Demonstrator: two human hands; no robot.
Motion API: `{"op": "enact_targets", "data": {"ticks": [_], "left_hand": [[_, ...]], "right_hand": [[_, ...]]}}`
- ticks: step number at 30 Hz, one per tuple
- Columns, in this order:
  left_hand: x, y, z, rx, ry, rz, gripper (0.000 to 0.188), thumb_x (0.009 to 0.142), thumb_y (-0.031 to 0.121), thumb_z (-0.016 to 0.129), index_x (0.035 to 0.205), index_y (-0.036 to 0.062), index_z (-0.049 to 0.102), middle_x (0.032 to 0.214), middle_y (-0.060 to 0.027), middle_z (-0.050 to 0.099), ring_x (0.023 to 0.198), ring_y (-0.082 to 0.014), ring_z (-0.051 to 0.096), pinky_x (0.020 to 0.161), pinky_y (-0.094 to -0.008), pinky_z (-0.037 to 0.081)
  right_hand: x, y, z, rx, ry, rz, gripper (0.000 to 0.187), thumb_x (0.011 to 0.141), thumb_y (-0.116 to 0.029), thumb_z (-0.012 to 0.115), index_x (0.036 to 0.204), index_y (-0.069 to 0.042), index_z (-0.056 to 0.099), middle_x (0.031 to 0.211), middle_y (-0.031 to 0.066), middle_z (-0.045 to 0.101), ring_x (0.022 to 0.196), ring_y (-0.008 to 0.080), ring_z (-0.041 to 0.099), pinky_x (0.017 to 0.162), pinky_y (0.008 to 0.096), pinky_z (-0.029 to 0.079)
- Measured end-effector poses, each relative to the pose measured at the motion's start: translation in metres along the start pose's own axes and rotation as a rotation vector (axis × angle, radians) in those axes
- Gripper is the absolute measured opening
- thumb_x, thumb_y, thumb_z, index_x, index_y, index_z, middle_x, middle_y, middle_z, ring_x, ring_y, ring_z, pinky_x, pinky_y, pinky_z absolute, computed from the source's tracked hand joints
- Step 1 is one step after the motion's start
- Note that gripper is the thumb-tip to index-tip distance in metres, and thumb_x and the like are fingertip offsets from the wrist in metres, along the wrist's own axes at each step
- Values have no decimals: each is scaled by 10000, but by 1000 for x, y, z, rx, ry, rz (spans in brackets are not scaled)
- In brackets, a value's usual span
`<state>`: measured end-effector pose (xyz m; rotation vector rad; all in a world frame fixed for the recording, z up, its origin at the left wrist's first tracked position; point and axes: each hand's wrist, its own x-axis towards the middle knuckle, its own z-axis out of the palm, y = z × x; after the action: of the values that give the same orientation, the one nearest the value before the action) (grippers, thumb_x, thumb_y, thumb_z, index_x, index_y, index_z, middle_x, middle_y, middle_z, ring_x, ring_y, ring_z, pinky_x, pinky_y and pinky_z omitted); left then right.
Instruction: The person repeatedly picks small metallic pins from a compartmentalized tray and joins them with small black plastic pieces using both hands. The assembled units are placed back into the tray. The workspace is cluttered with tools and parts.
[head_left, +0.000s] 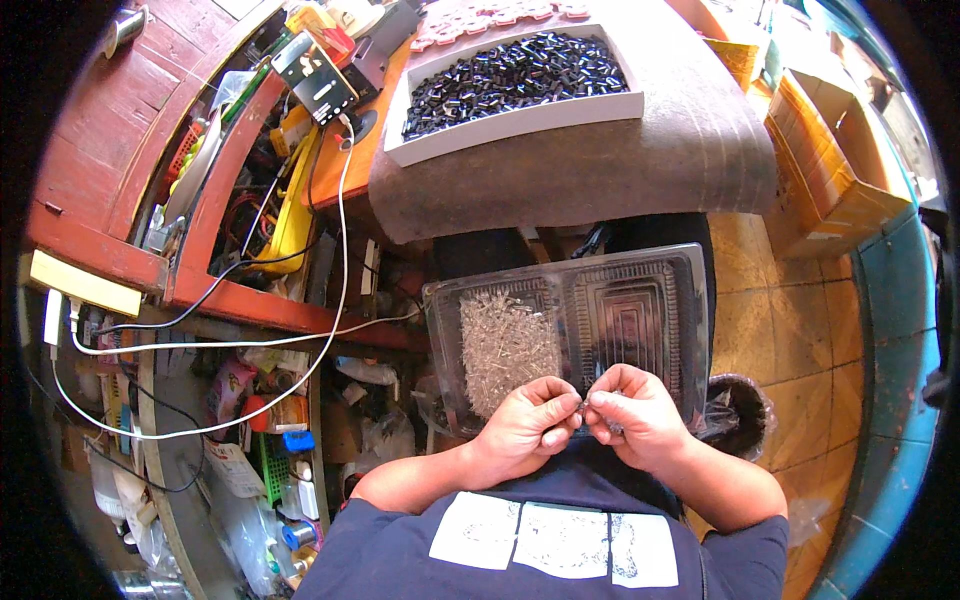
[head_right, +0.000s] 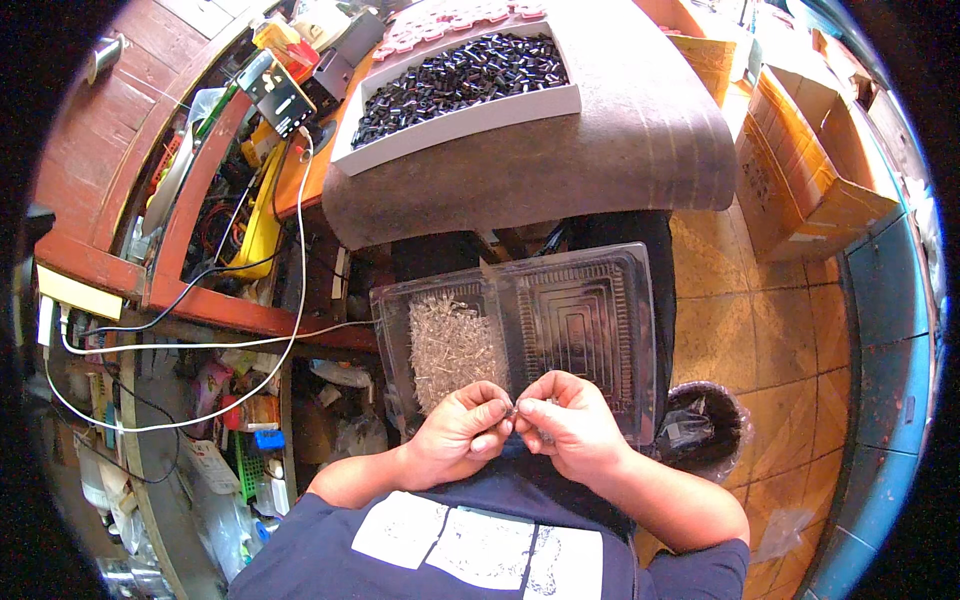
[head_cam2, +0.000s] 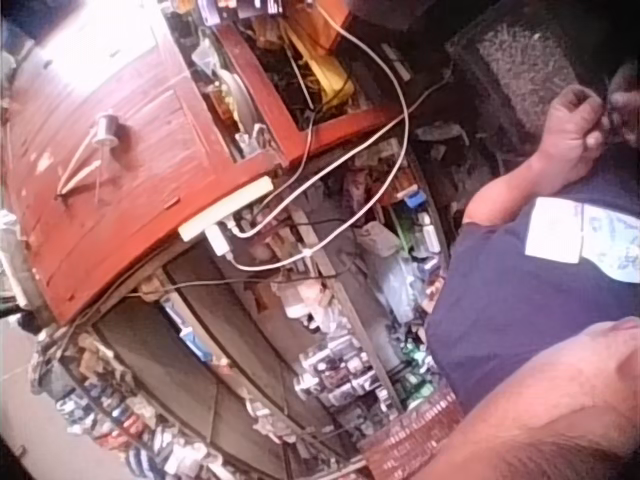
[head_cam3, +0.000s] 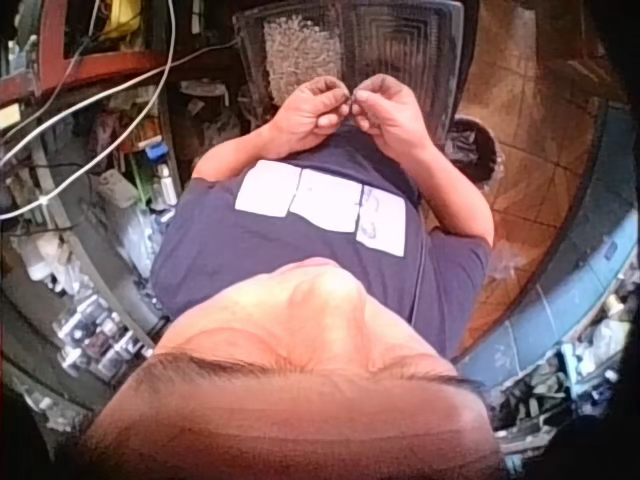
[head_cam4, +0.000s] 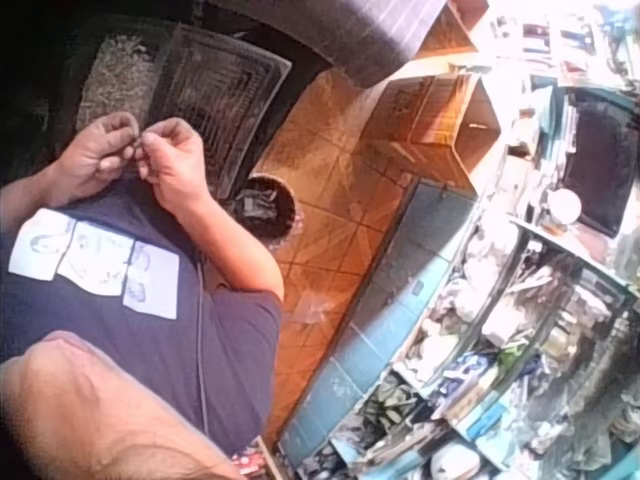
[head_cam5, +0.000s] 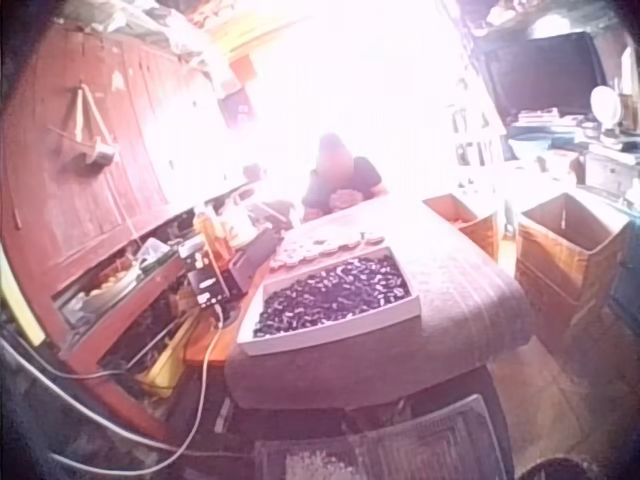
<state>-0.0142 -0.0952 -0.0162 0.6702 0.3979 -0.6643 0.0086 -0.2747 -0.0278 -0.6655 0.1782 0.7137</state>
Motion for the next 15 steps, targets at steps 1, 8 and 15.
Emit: {"op": "enact_targets", "data": {"ticks": [1, 8, 15], "left_hand": [[1, -1, 0, 9, 6, 7, 88, 901, 143, 552, 940, 68, 573, 786, -62, 611, 504, -67, 454, 419, -175, 323], [3, -6, 0, 32, 1, 91, 68, 883, 124, 576, 920, 68, 569, 773, -73, 621, 512, -73, 468, 425, -174, 330], [7, -3, 2, 94, 6, 51, 122, 895, 179, 565, 923, 61, 549, 758, -71, 604, 506, -77, 457, 410, -180, 314]], "right_hand": [[0, 1, 1, -20, 7, -13, 111, 846, -72, 615, 860, -13, 521, 706, 86, 607, 515, 115, 538, 431, 195, 386], [0, 10, 5, -105, 43, -133, 87, 837, -50, 616, 833, -19, 535, 708, 103, 612, 514, 116, 529, 442, 199, 384], [0, 7, 1, -105, 41, -146, 69, 847, -36, 599, 840, -5, 538, 691, 81, 594, 501, 95, 501, 437, 202, 377]]}}
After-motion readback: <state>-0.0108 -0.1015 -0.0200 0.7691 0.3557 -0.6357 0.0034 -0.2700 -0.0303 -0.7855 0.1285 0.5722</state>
